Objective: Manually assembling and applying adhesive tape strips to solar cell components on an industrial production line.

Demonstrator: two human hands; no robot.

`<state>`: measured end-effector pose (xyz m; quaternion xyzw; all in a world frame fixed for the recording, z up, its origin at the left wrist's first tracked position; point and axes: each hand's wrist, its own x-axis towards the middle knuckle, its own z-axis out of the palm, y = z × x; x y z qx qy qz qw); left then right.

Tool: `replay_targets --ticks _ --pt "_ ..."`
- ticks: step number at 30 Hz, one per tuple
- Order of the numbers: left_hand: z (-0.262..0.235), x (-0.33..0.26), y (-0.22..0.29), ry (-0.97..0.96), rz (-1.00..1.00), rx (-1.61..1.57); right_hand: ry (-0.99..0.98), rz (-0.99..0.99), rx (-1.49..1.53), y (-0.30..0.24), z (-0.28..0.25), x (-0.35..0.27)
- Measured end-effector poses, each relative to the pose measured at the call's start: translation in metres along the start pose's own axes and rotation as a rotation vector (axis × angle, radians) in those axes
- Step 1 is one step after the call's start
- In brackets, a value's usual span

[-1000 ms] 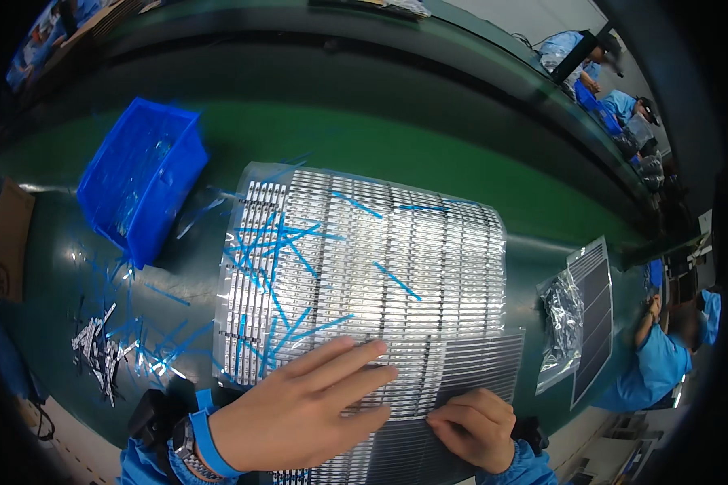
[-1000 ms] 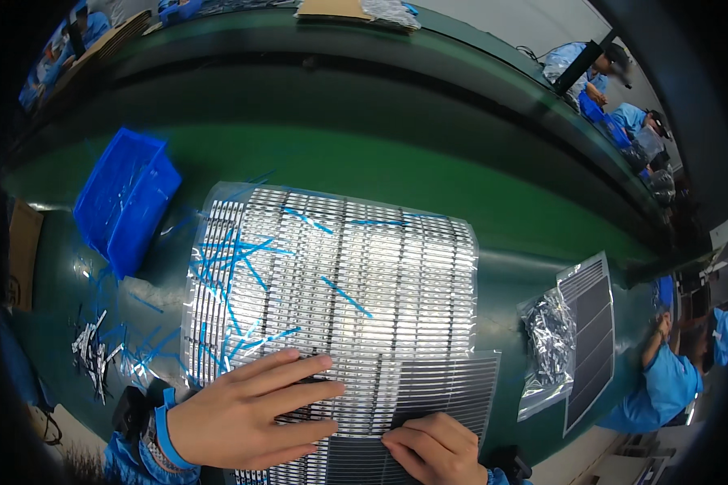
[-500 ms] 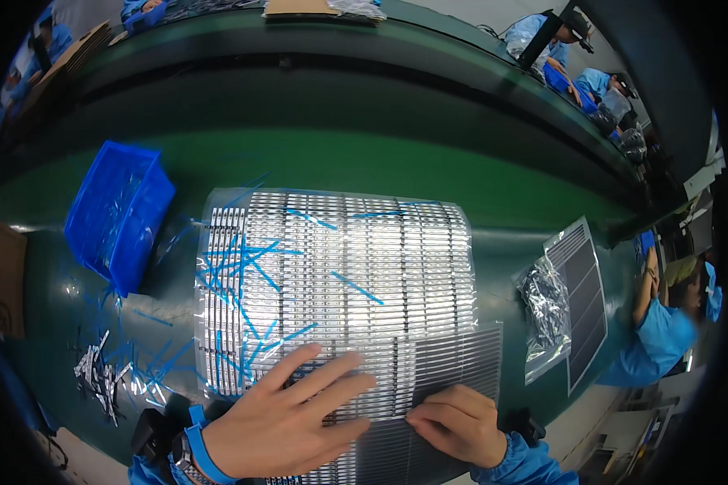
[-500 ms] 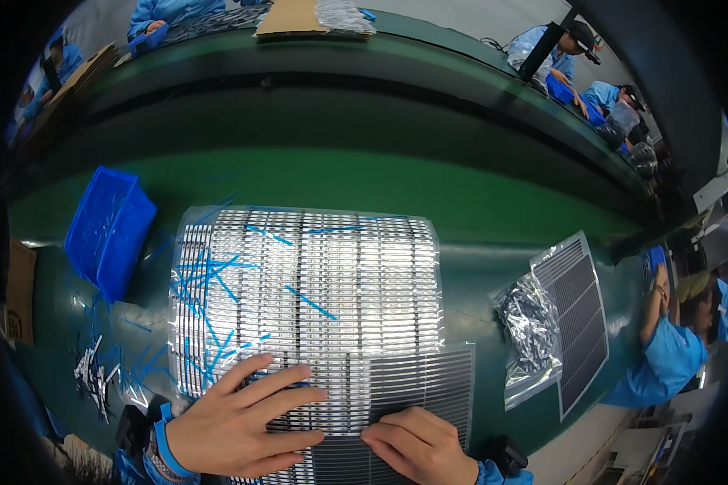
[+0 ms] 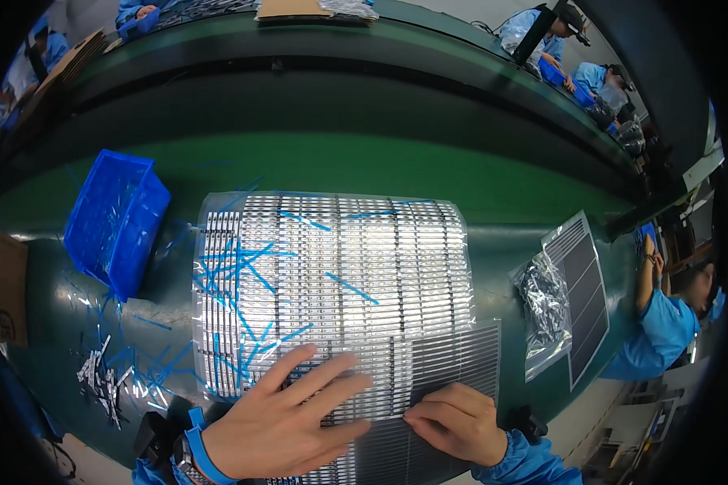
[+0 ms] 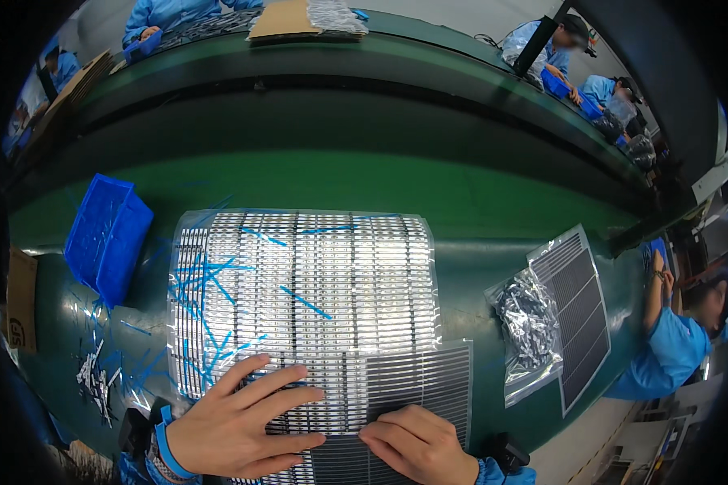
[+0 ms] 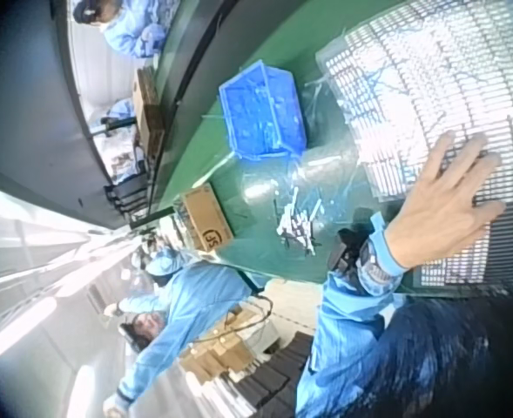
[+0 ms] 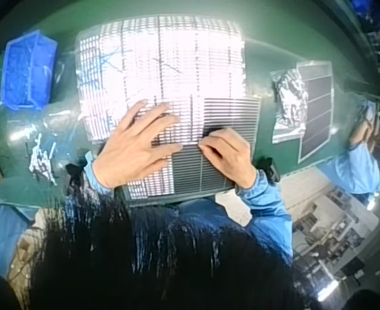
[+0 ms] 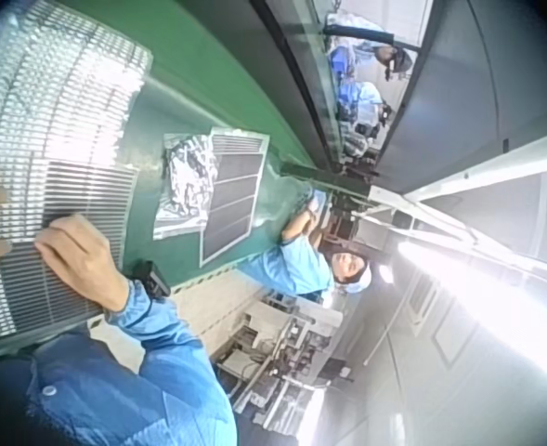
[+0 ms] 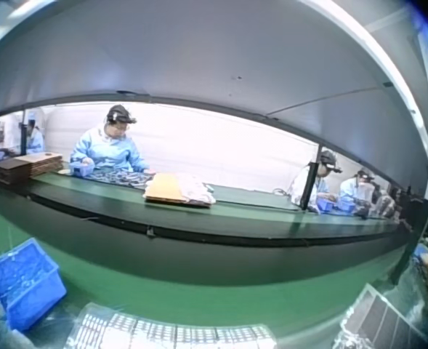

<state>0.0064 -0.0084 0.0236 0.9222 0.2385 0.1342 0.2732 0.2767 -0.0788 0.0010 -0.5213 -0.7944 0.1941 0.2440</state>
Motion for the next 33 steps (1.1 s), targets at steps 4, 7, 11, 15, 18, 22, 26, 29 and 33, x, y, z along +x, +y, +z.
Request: replay_targets --ticks 4,7,11,15,18,22,26,29,33 --pt "0.006 -0.001 0.007 -0.029 -0.074 -0.001 0.011 -0.014 0.003 0.0 0.001 0.001" --pt "0.005 -0.001 0.004 -0.024 -0.043 0.028 0.018 -0.013 0.004 0.001 -0.001 -0.002" --pt "0.005 -0.002 -0.001 -0.033 -0.017 0.038 0.016 -0.005 0.002 0.001 0.001 0.0" --pt "0.012 -0.002 0.013 -0.013 -0.088 0.002 0.03 -0.017 0.024 -0.002 0.0 0.001" --pt "0.012 0.0 0.01 -0.012 -0.08 0.012 0.037 -0.016 0.021 -0.001 0.0 0.0" --pt "0.011 0.004 0.01 -0.023 -0.034 0.025 0.04 -0.005 0.039 0.005 0.003 -0.005" --pt "0.011 0.01 0.011 -0.027 -0.043 -0.001 0.015 0.043 0.055 0.009 0.004 -0.011" --pt "0.013 0.014 0.009 -0.02 -0.008 0.003 0.023 0.067 0.067 0.01 0.005 -0.013" --pt "0.008 0.019 0.008 -0.042 0.023 0.01 0.056 0.098 0.097 0.007 0.003 -0.008"
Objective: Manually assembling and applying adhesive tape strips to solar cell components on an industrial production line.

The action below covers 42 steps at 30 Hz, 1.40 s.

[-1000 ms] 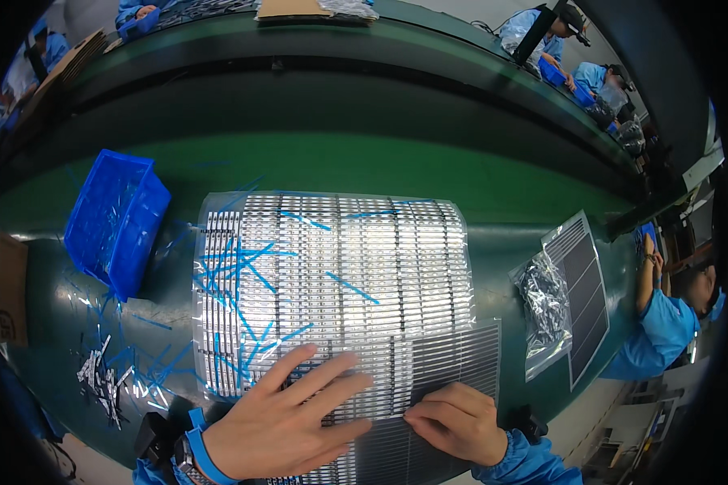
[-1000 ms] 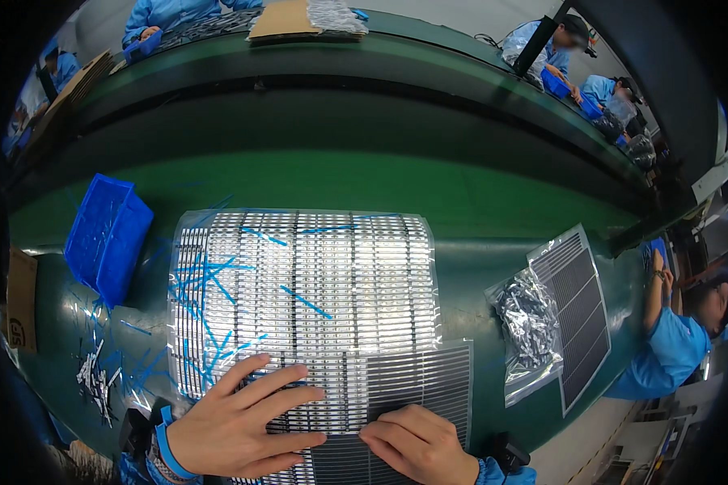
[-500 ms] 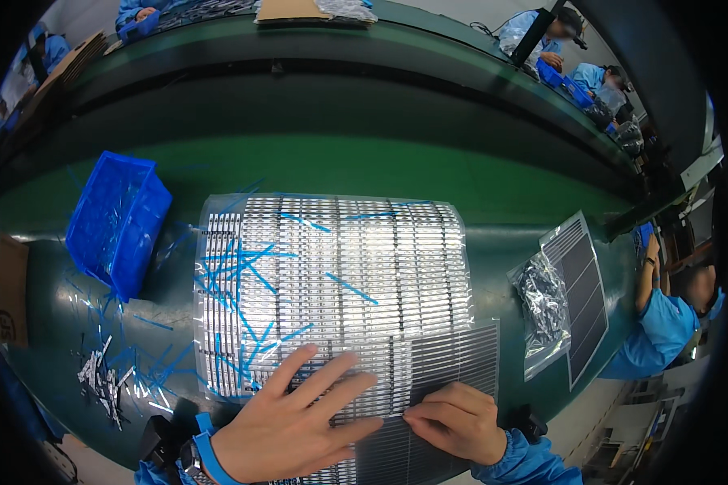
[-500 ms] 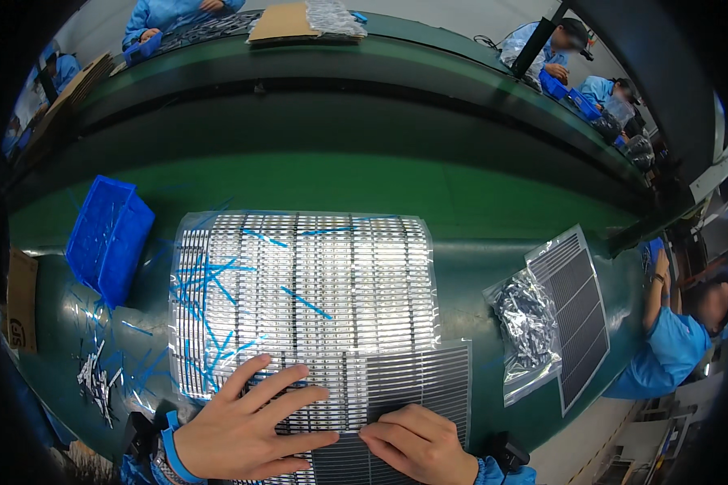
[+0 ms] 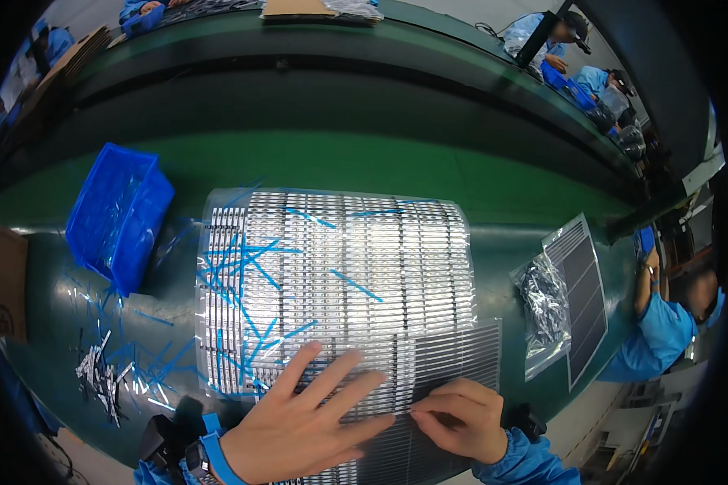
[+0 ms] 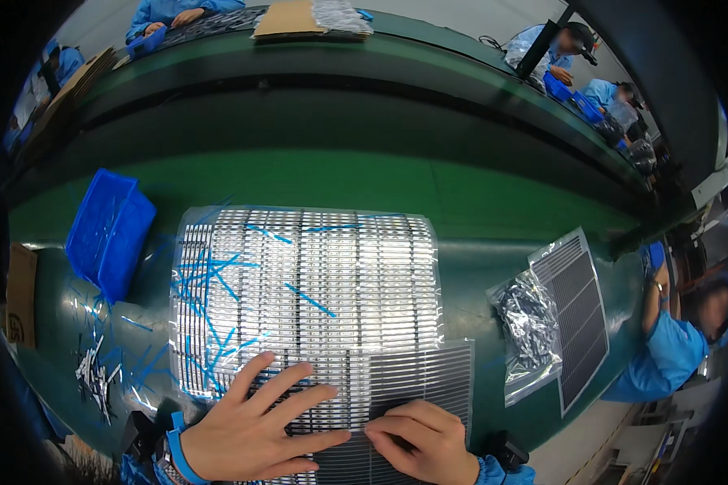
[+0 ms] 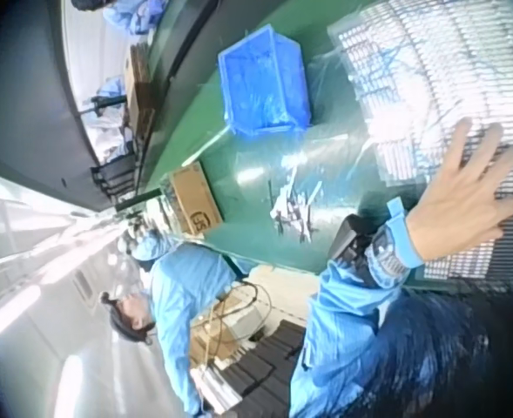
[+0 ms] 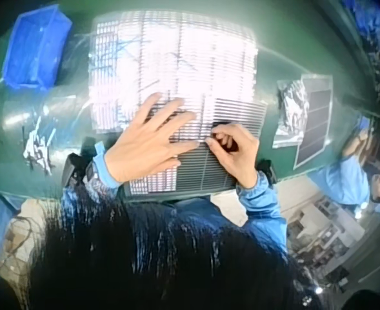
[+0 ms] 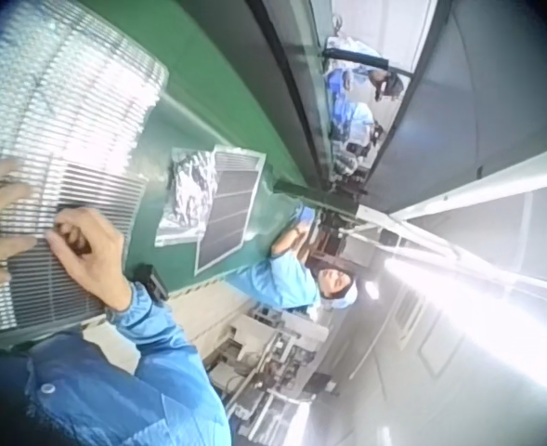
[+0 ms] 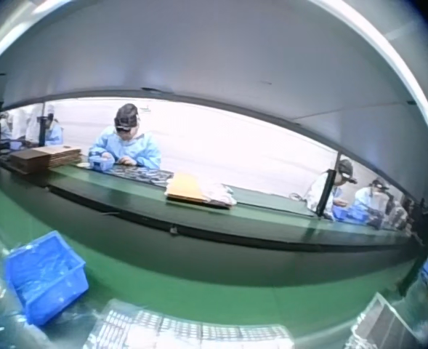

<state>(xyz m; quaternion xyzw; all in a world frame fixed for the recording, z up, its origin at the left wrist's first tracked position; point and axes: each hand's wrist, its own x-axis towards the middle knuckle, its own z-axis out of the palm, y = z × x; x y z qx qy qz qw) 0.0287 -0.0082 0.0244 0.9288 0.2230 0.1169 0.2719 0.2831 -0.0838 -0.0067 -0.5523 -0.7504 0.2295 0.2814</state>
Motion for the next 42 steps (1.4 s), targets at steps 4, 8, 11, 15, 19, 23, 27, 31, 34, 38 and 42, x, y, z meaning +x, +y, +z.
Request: replay_targets --ticks 4,8,11,15,19,23,27,31,34,38,42 --pt "0.0 -0.002 0.001 0.029 -0.004 -0.028 -0.014 0.137 0.064 -0.007 -0.005 0.005" --pt "0.005 -0.009 -0.001 0.062 -0.01 -0.031 0.005 0.182 0.097 -0.001 -0.004 0.003" --pt "0.013 -0.018 -0.004 0.054 -0.013 0.009 0.001 0.21 0.125 -0.003 -0.001 0.006" --pt "0.014 -0.022 -0.008 0.052 -0.002 0.007 -0.01 0.229 0.164 -0.01 0.002 0.013" --pt "0.013 -0.028 -0.012 0.039 -0.004 -0.016 -0.011 0.227 0.213 -0.011 0.008 0.019" --pt "0.027 -0.028 -0.012 0.088 -0.004 -0.047 0.034 0.21 0.201 0.0 0.002 0.01" --pt "0.033 -0.022 -0.006 0.268 0.066 -0.146 0.081 0.21 0.208 0.014 0.0 -0.007" --pt "0.0 -0.059 0.02 0.42 -0.147 0.008 0.073 0.185 0.243 0.021 0.006 -0.007" --pt "-0.023 -0.098 0.025 0.63 -0.346 0.209 0.092 0.152 0.243 0.019 0.005 -0.01" --pt "-0.031 -0.17 0.0 0.724 -0.796 0.468 -0.05 0.301 0.106 -0.007 -0.032 -0.039" --pt "-0.029 -0.214 -0.002 0.704 -1.021 0.61 -0.015 0.348 0.085 0.003 -0.052 -0.072"
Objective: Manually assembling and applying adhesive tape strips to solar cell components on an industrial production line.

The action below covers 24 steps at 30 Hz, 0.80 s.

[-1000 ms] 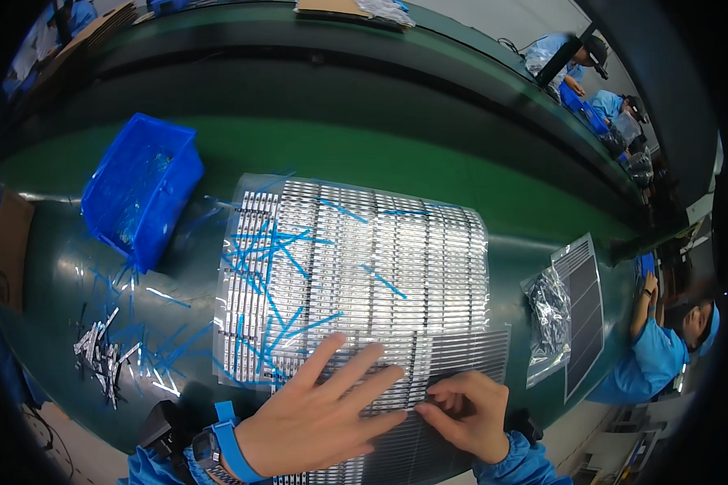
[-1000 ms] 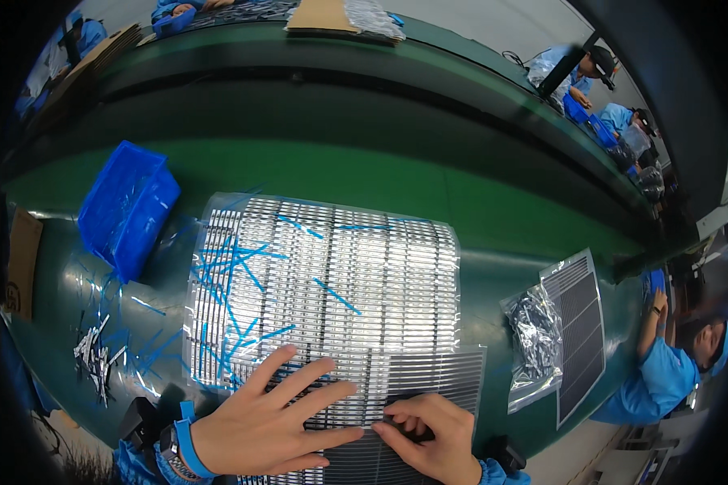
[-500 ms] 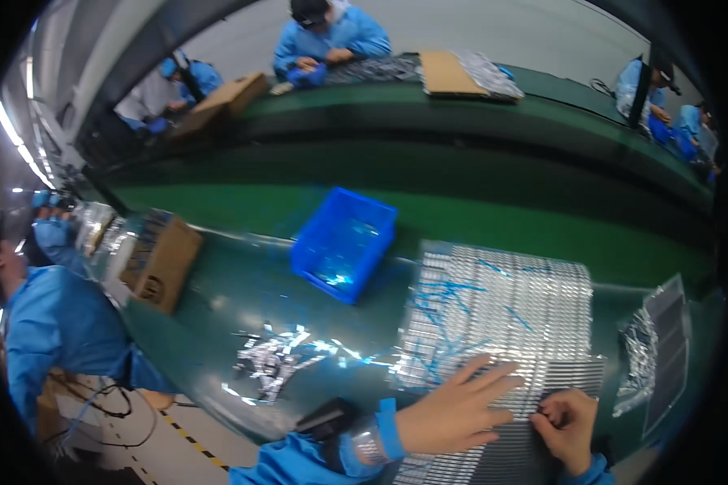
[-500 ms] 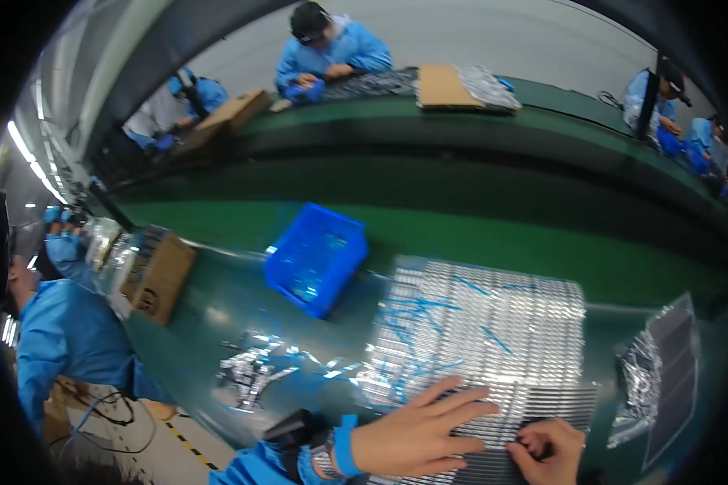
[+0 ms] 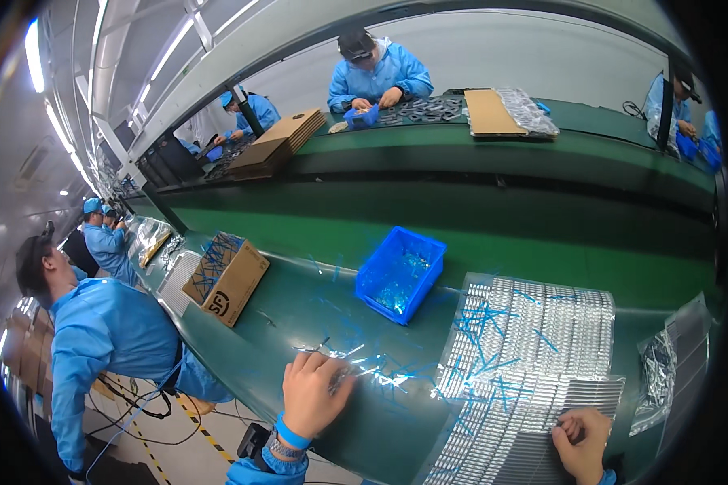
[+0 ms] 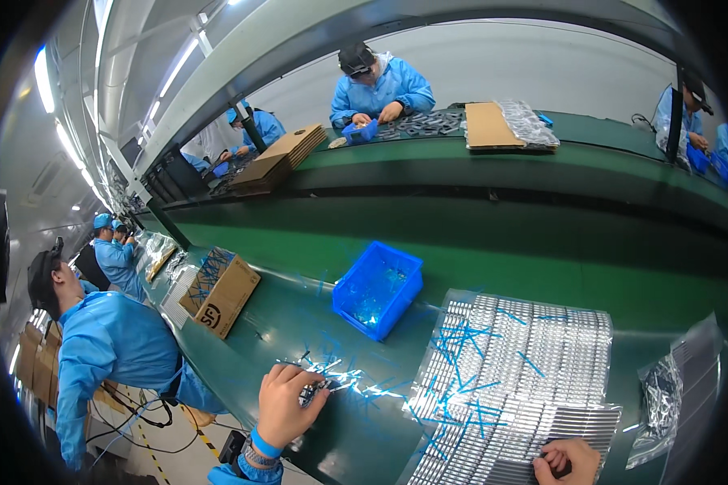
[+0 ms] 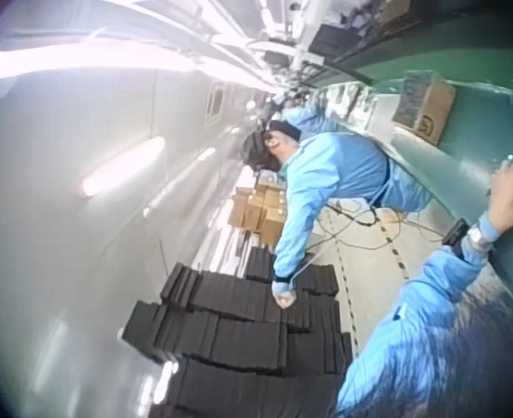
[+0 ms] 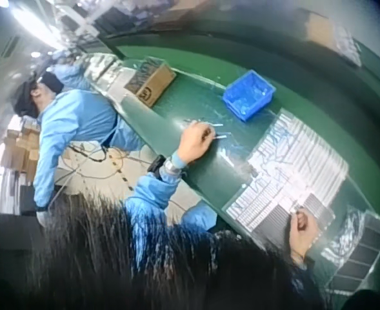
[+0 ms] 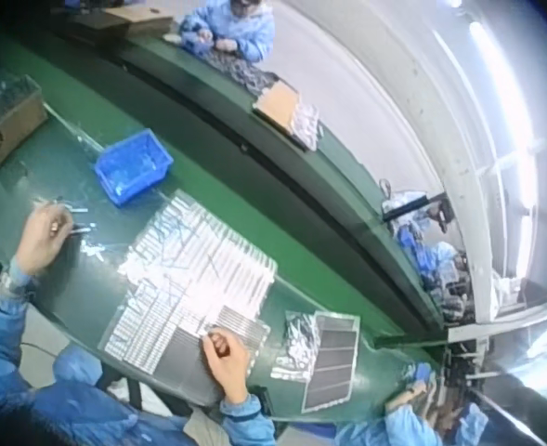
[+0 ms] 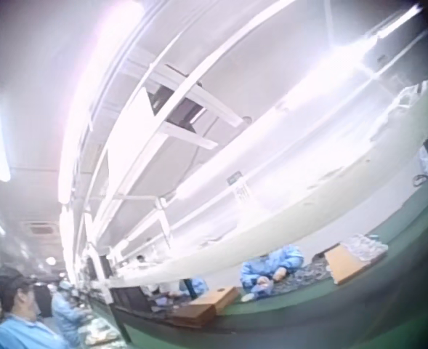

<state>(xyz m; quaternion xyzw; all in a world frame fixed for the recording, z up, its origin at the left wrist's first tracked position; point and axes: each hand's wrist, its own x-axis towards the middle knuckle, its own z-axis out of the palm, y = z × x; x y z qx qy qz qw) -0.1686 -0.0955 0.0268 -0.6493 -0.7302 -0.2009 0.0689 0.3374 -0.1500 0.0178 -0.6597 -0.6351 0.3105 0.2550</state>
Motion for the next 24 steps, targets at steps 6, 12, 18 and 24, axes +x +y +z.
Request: replay_targets --ticks 6,12,18,24 --pt "0.023 0.004 -0.006 0.024 0.038 0.039 -0.009 0.018 0.073 0.022 0.001 -0.012" --pt "0.018 0.013 0.004 -0.036 -0.105 -0.365 -0.045 -0.026 0.168 0.025 0.042 0.024" --pt "-0.01 0.029 0.003 -0.128 -0.343 -0.611 -0.098 -0.096 0.305 0.014 0.046 0.052" --pt "-0.002 0.03 -0.009 -0.043 -0.218 -0.656 -0.187 -0.058 0.34 -0.012 0.03 0.069"
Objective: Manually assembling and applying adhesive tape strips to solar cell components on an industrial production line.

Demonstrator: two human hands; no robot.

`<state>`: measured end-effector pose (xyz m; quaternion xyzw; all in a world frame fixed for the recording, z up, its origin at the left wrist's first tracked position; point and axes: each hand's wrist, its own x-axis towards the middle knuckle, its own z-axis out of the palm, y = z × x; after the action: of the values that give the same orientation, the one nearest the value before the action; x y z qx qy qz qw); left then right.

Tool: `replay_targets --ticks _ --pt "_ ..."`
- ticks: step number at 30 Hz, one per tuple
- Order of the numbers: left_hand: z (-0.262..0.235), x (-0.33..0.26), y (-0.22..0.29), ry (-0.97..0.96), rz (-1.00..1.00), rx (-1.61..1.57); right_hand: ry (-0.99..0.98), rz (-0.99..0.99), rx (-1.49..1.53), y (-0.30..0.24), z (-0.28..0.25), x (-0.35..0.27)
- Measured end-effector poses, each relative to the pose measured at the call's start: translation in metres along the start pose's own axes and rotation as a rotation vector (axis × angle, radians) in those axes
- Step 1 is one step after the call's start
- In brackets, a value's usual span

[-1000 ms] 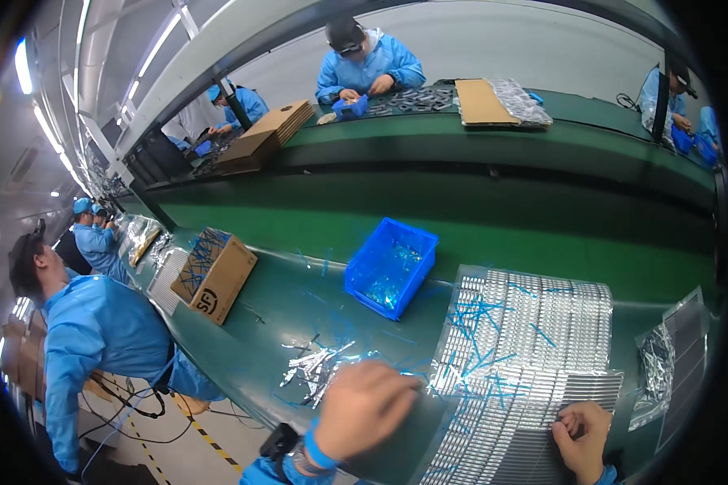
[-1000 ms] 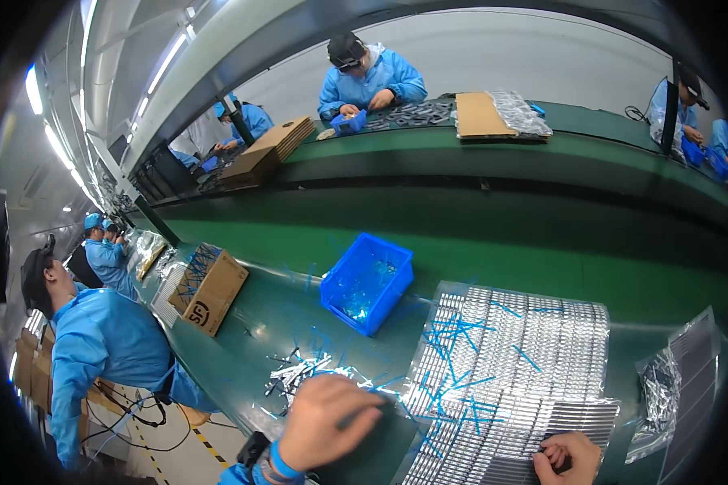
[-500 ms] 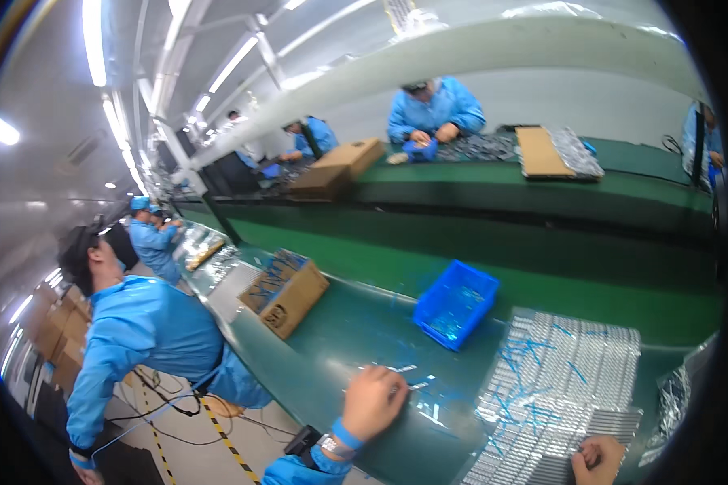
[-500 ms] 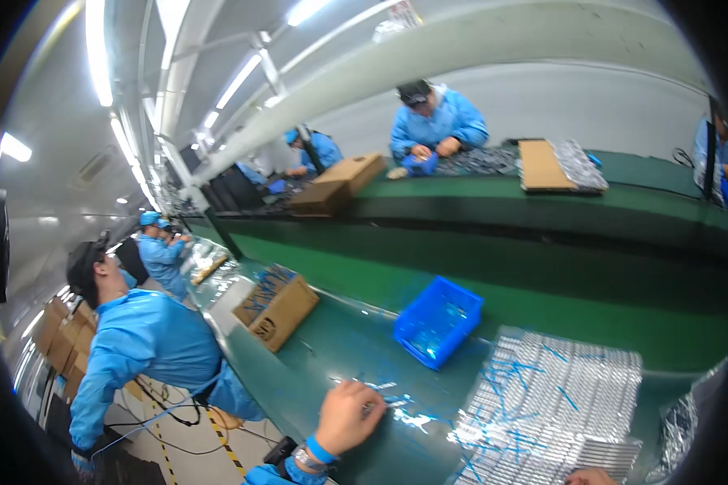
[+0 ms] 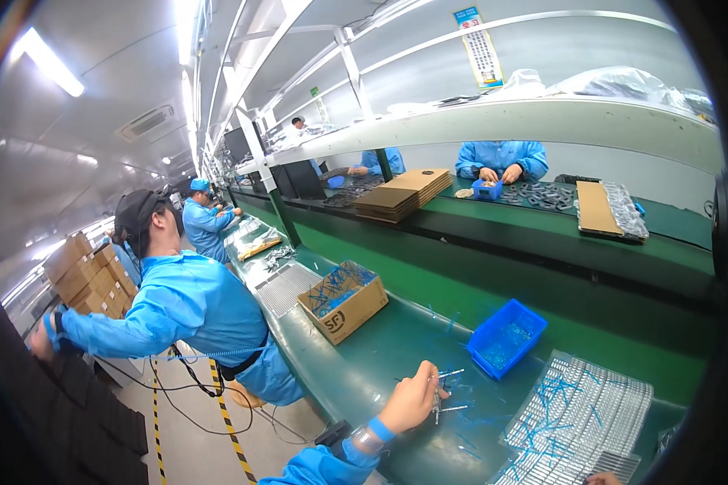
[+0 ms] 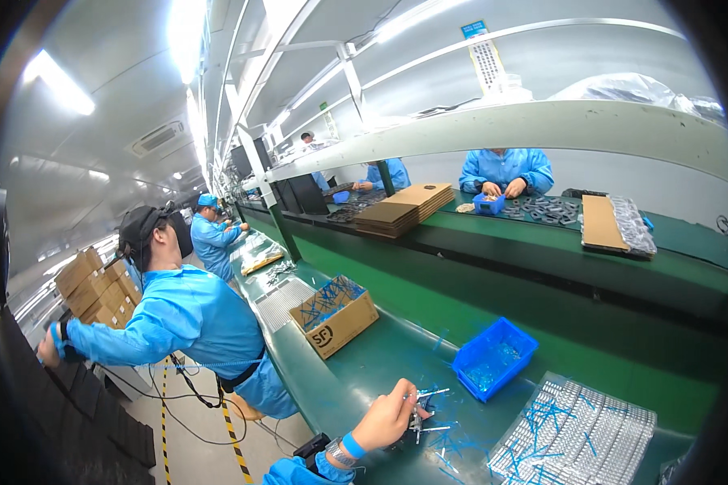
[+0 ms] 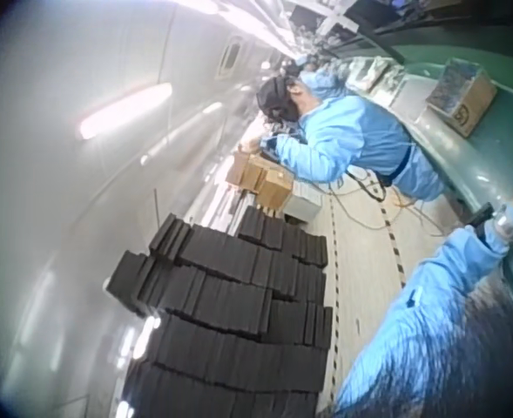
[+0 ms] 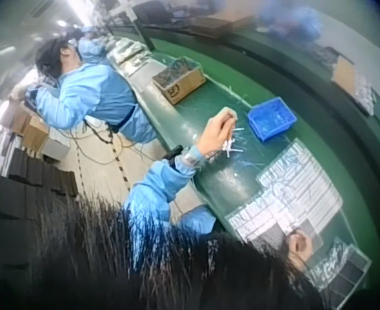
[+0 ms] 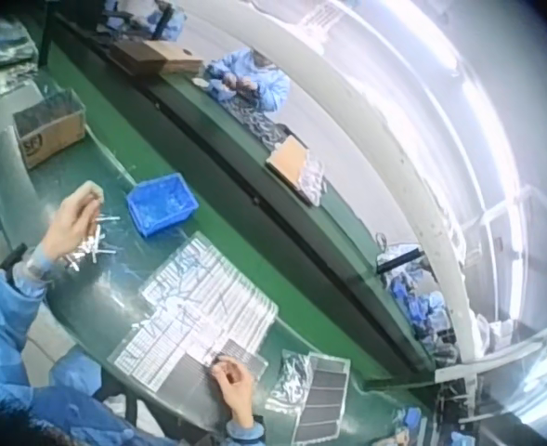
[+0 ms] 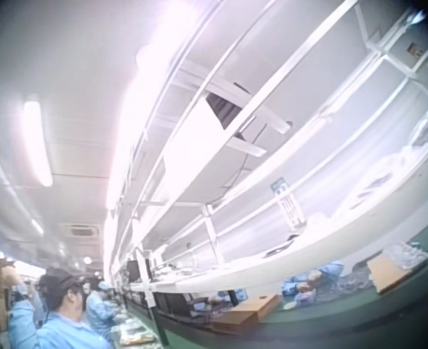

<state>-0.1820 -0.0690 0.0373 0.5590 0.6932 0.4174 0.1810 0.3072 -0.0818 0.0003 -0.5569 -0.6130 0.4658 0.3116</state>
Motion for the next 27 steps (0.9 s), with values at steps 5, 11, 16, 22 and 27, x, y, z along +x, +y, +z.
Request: replay_targets --ticks 5,11,16,22,27 --pt "-0.013 -0.002 -0.002 0.163 0.024 -0.187 -0.172 -0.166 0.143 -0.058 -0.002 0.044" --pt "0.002 0.01 0.039 0.083 0.043 -0.315 -0.296 -0.708 -0.024 -0.195 0.104 0.138" --pt "0.026 0.005 0.077 -0.13 0.166 -0.364 -0.46 -0.887 0.287 -0.213 0.184 0.156" --pt "0.096 -0.006 0.142 -0.453 0.443 -0.385 0.122 -0.563 -0.263 -0.1 -0.023 0.064" --pt "0.174 0.001 0.13 -0.596 0.447 -0.38 0.017 -0.539 -0.129 -0.089 -0.001 0.086"
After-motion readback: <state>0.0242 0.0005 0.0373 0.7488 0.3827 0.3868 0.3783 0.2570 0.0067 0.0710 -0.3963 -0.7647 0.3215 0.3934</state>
